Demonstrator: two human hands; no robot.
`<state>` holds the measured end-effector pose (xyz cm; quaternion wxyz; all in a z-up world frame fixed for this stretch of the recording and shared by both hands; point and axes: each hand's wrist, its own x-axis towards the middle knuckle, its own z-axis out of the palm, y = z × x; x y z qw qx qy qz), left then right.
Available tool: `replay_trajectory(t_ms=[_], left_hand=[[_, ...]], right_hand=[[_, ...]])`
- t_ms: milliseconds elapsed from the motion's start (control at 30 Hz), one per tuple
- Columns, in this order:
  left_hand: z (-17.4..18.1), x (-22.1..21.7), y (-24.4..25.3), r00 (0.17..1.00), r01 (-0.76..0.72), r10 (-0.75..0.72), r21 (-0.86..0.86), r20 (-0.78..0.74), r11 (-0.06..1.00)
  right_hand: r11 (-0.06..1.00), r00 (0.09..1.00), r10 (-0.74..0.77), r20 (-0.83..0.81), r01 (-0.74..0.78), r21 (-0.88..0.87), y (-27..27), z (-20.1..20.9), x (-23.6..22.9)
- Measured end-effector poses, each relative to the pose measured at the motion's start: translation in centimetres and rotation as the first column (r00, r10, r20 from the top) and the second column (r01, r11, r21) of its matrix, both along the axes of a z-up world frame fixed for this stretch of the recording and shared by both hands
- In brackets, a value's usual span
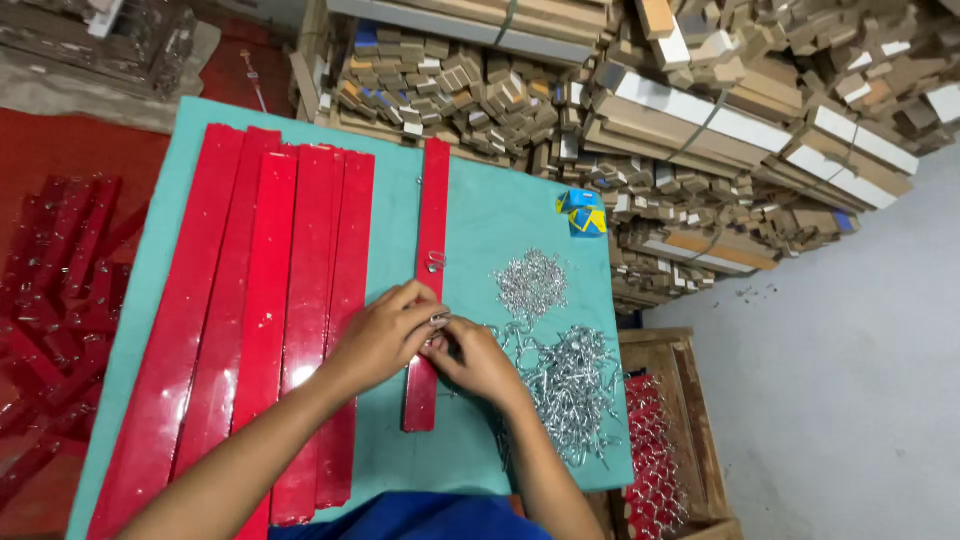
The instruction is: Attaching small metal clips to red metal bars and placing the finished pieces into a wooden crate
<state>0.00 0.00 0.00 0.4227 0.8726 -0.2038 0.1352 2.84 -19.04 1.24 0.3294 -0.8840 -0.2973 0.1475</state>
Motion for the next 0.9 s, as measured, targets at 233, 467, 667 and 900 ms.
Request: replay_trajectory(t_ms=[233,467,667,900], left_hand=[[1.9,0.1,0.7,0.997,0.061,-0.059,0.044,-0.042,0.997],[1.0,0.4,0.4,0.946,0.05,-0.105,-0.183,-0.306,0.982],[0.5,0.0,0.1,0.98,0.066,-0.097,-0.175,-0.176,0.982],[0.3,0.7,0.3,0.989,0.15,-0.149,0.142,-0.016,0.978]], right_hand=[[0.99,0.989,0.001,-0.147,0.02,0.138,-0.6,5.5,0.4],[0.929,0.999,-0.023,-0.024,0.03,0.369,-1.1,3.9,0.6],[0.868,0.953,-0.121,-0.279,0.238,0.436,-2.0,1.6,0.2],[0.793,0.894,-0.054,-0.445,0.309,0.525,-3.8,0.6,-0.3]])
